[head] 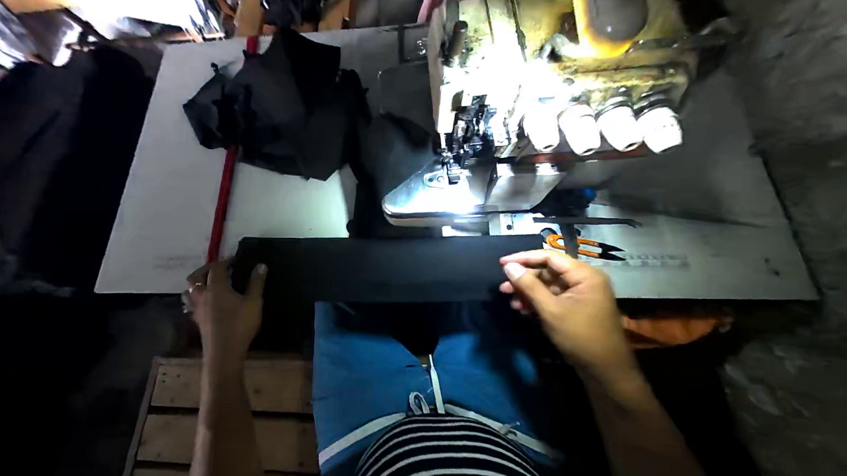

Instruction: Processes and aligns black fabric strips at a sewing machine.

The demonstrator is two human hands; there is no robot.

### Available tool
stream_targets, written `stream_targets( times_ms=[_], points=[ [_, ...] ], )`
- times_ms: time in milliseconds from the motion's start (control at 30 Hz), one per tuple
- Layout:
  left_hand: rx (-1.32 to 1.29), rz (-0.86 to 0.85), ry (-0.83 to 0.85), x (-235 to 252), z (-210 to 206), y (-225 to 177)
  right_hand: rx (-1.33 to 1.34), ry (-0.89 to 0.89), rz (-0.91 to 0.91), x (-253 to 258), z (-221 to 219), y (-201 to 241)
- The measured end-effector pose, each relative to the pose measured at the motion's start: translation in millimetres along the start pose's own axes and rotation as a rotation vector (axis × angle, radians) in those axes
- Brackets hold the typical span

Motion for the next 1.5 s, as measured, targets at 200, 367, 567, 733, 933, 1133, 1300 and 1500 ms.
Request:
stream_targets(
  times_ms=[200,367,567,733,933,1133,1300,1500],
  points=[
    [-0.163,-0.095,-0.162,-31.9,25.3,-52.6,0.390,0.446,-0.140,-23.1,-117.9,13.9],
    [-0.332,-0.528,0.080,-111.2,-0.4,-123.2,0.482,0.356,-0.257,-27.7,-132.7,16.2],
    [-0.450,-0.497,0.085,-120.3,-13.6,-118.9,0.377,0.276,-0.197,-22.1,-118.2,4.3],
    [-0.515,-0.442,0.035,-105.8,-8.1,-118.6,0.487,0.228,-0.184,-11.8,-135.5,4.0],
    [-0.270,-0.227,-0.119,-32.8,38.4,-45.5,-0.283,0.147,0.241,22.1,-48.1,13.7],
    [-0.150,-0.181,-0.125,-33.0,29.5,-43.8,-0.425,0.109,-0.060,42.9,51.2,-35.5],
    [-0.018,-0.430,0.138,-60.4,-61.6,-137.0,-0.528,-0.017,0.020,38.5,49.9,-42.0],
    [-0.295,-0.872,0.201,-109.8,-54.7,-235.8,-0.490,-0.192,0.340,11.4,67.9,0.4]
  ],
)
Point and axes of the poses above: each hand's wrist, its own x-axis towards the middle knuckle, its own z-axis out of the back of the hand, y = z × x, the point moved 6 cm from there along x, towards the middle knuckle, and after that the axes turned 5 degrees about -y, right-handed, at the moved point
